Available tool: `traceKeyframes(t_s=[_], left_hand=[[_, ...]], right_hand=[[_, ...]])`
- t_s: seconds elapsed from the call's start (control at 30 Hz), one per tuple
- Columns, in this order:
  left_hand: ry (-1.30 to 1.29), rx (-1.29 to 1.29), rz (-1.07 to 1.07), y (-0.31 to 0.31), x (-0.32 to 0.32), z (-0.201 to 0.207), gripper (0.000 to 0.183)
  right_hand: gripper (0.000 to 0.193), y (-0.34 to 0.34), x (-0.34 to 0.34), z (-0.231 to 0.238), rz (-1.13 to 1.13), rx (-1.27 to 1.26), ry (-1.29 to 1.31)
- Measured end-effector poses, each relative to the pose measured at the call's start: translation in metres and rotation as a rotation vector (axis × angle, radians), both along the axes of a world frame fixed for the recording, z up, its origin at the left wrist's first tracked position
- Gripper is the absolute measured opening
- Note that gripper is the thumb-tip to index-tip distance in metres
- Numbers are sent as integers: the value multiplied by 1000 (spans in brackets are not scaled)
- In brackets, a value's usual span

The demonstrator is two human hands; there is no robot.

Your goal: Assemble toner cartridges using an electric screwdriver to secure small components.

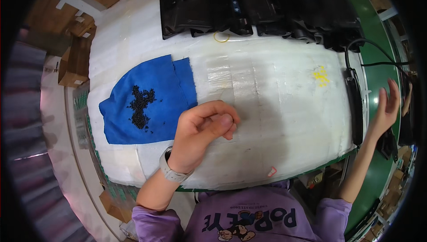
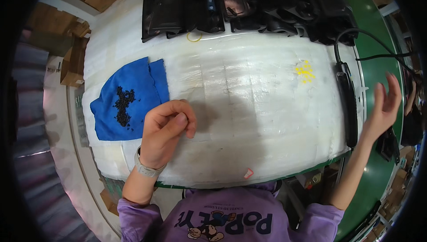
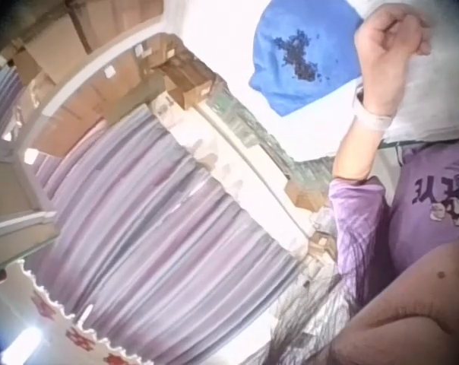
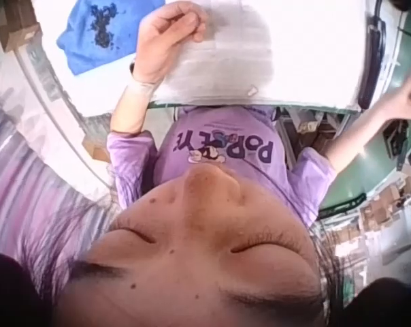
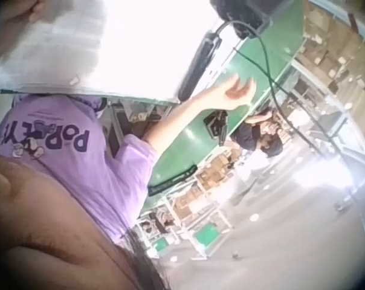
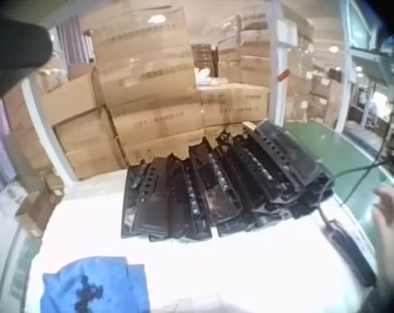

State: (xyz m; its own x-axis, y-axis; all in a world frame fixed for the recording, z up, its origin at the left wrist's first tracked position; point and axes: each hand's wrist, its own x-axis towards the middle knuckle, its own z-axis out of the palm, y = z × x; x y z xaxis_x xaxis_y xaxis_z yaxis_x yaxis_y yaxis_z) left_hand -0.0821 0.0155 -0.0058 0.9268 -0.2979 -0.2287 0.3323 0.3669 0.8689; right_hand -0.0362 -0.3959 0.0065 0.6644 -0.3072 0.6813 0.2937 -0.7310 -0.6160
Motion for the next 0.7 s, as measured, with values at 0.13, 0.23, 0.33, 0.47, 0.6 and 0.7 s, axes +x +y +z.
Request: traceKeyframes(t_s=[0.13,0.23,0.33,0.47,0.6,0.7], left_hand=[[-38,-48,-69,6,1,4,13],[-59,-56,-72,7,0,6,13],[-81,-48,-90,10,0,5,13],[-90,-64,-102,11,-3,8,12],[-77,-108,-125,11,-2,4,12],[-77,-120,-132,11,-1,5,12]], right_hand=[[25,95,15,20,157,-513,-41],[21,136,22,12,348,-515,-79],[21,149,22,6,455,-533,-36],[21,142,21,-12,491,-531,11],[21,141,19,-20,497,-377,160],[20,142,19,-22,512,-322,206]])
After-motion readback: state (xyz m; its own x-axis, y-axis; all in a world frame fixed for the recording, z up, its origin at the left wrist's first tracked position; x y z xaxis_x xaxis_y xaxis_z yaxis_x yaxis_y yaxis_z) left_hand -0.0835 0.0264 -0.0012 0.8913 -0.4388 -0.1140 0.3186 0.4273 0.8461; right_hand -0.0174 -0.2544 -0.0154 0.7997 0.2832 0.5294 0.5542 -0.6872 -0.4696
